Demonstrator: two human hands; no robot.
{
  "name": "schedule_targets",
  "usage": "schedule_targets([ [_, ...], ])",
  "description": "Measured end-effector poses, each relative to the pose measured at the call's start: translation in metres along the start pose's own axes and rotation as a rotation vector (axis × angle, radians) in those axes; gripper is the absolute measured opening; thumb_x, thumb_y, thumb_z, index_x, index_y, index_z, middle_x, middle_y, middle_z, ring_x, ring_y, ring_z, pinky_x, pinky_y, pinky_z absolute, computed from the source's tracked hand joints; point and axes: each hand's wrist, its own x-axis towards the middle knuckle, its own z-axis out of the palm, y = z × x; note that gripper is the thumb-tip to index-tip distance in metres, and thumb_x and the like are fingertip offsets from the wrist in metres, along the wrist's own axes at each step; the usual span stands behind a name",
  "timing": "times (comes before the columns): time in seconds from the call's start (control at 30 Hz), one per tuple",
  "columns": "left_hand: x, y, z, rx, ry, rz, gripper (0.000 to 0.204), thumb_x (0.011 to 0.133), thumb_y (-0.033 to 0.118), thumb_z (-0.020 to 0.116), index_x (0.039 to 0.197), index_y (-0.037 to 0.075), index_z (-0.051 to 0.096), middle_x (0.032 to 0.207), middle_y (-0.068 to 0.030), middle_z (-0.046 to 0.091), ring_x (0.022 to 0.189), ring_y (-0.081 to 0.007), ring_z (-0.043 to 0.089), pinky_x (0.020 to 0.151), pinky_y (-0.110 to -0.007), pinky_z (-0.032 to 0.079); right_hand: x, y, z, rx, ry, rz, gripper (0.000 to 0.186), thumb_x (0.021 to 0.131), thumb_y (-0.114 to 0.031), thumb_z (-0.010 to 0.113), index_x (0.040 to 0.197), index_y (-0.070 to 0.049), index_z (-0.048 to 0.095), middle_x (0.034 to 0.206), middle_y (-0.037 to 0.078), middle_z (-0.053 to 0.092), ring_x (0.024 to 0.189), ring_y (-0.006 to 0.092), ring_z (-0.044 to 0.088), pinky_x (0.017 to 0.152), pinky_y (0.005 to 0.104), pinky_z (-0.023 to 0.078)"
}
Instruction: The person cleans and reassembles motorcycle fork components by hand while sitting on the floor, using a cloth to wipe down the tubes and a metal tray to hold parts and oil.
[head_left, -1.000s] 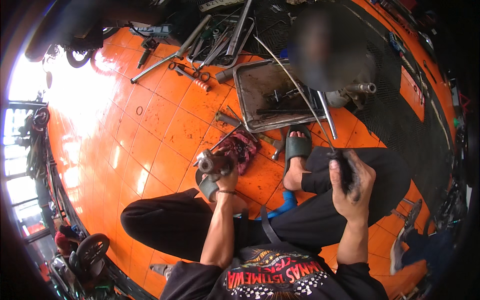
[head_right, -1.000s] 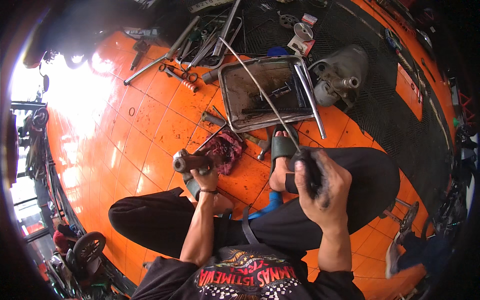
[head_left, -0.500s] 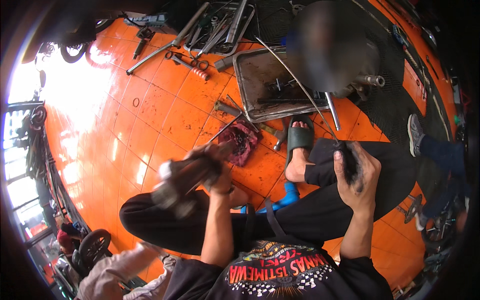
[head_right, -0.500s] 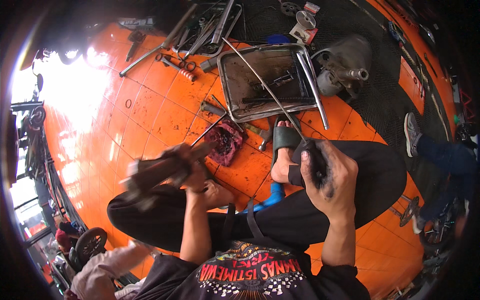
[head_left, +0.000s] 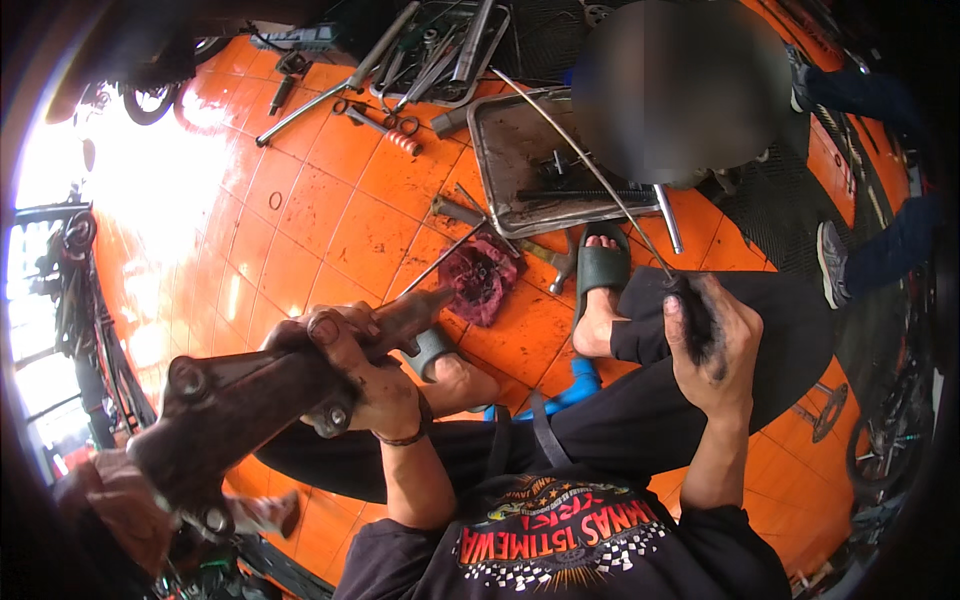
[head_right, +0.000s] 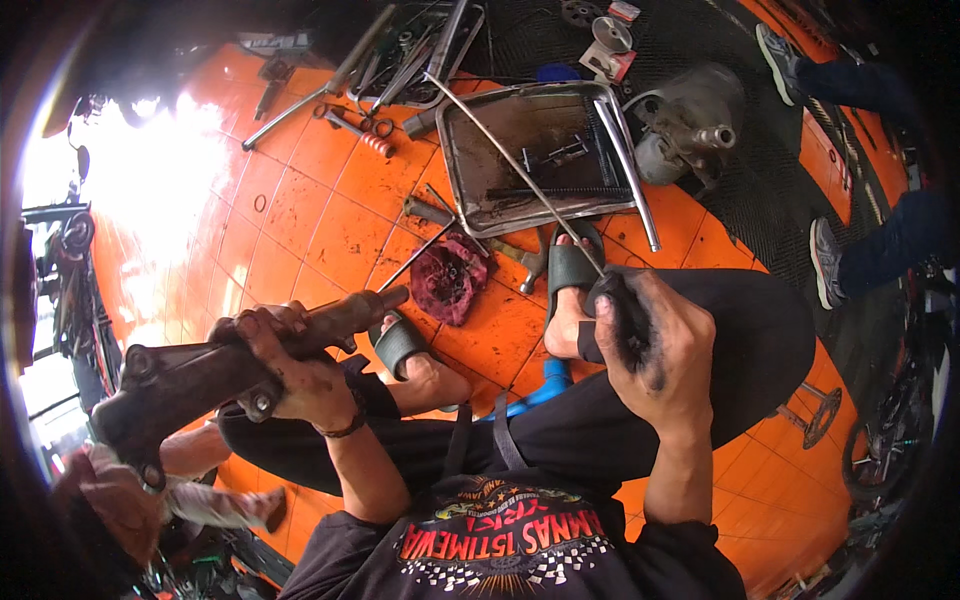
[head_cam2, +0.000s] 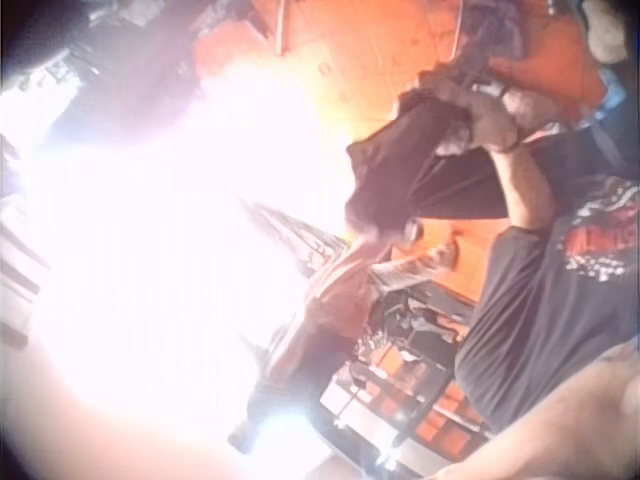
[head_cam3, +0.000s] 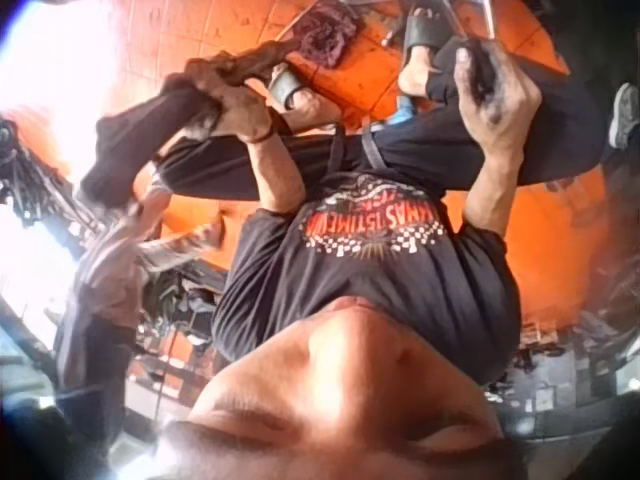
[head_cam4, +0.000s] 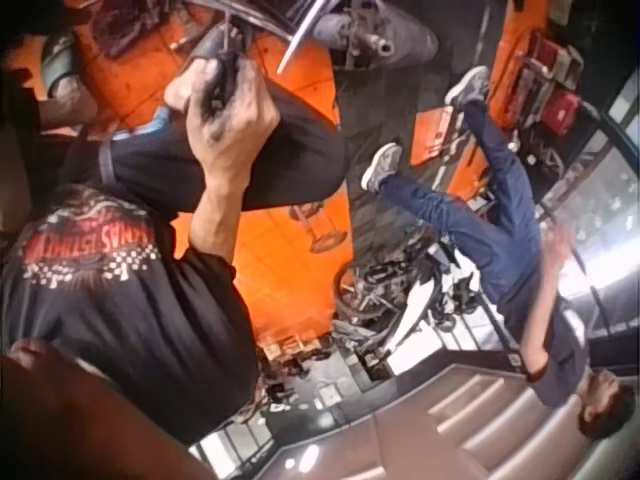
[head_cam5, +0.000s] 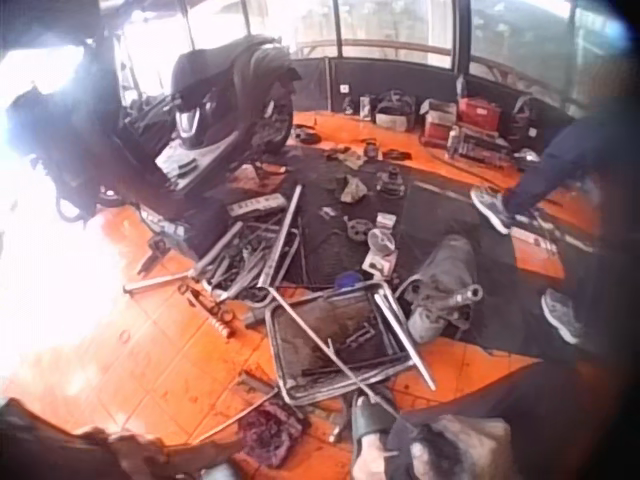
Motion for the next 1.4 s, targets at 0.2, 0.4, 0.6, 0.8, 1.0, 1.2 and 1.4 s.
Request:
schedule_targets([
  [0.2,-0.062,-0.156,-0.069,0.407,-0.196,-0.037,0.032,0.090,0.002,0.062,0.120,0.002,0.052,0.108,-0.0108,0.062,0.099,-0.0202,0.060,0.092,-0.039,0.049,-0.002,-0.008,0.002,-0.018,-0.067,0.026,0.015,0.088,-0.011,0.064,0.094,0.003,0.062,0.074,0.015,0.062,0.065,0.0318,0.066,0.058,0.0374,0.051],
  [0.4,-0.067,-0.179,-0.049,0.405,-0.187,-0.262,0.021,0.093,0.015,0.070,0.104,0.000,0.061,0.083,-0.0034,0.064,0.071,-0.0089,0.060,0.059,-0.024,0.049,0.001,-0.014,-0.002,0.044,0.022,-0.037,0.019,0.087,-0.013,0.065,0.088,0.005,0.060,0.070,0.015,0.059,0.059,0.0293,0.063,0.054,0.0354,0.046],
  [0.6,-0.018,-0.050,-0.016,0.098,0.005,-0.133,0.018,0.097,0.012,0.063,0.108,0.003,0.052,0.081,-0.0067,0.060,0.068,-0.0154,0.059,0.062,-0.032,0.052,-0.002,-0.006,-0.006,0.026,-0.040,-0.038,0.015,0.088,-0.012,0.064,0.092,0.003,0.062,0.075,0.015,0.063,0.065,0.0316,0.067,0.058,0.0375,0.051],
  [0.8,-0.010,-0.023,0.000,-0.029,-0.011,-0.101,0.018,0.092,0.015,0.070,0.100,0.007,0.055,0.081,-0.0078,0.060,0.068,-0.0166,0.059,0.062,-0.033,0.052,-0.003,0.000,-0.004,-0.023,-0.020,0.000,0.017,0.088,-0.014,0.065,0.092,0.003,0.063,0.074,0.015,0.063,0.064,0.0313,0.066,0.058,0.0382,0.051],
  [1.0,-0.082,-0.187,-0.067,0.482,-0.250,-0.158,0.027,0.092,0.015,0.069,0.110,0.001,0.055,0.090,-0.0059,0.063,0.080,-0.0153,0.062,0.073,-0.033,0.054,-0.002,-0.013,-0.001,0.018,-0.034,-0.022,0.016,0.088,-0.013,0.066,0.092,0.002,0.062,0.073,0.015,0.062,0.064,0.0316,0.066,0.058,0.0382,0.050],
  [1.2,-0.058,-0.136,-0.052,0.256,-0.134,-0.269,0.018,0.095,0.015,0.066,0.103,0.004,0.055,0.081,-0.0063,0.062,0.073,-0.0144,0.061,0.068,-0.033,0.053,-0.003,-0.012,-0.002,0.056,0.040,-0.079,0.020,0.086,-0.015,0.067,0.085,0.004,0.060,0.067,0.014,0.057,0.056,0.0291,0.059,0.053,0.0360,0.044],
  [1.4,-0.001,-0.032,-0.023,-0.034,-0.163,0.048,0.029,0.095,0.003,0.060,0.120,0.008,0.045,0.086,-0.0079,0.059,0.073,-0.0183,0.058,0.065,-0.034,0.053,-0.004,0.000,-0.005,-0.036,-0.028,-0.037,0.017,0.087,-0.011,0.066,0.092,0.005,0.062,0.074,0.015,0.063,0.064,0.0309,0.066,0.058,0.0360,0.051],
])
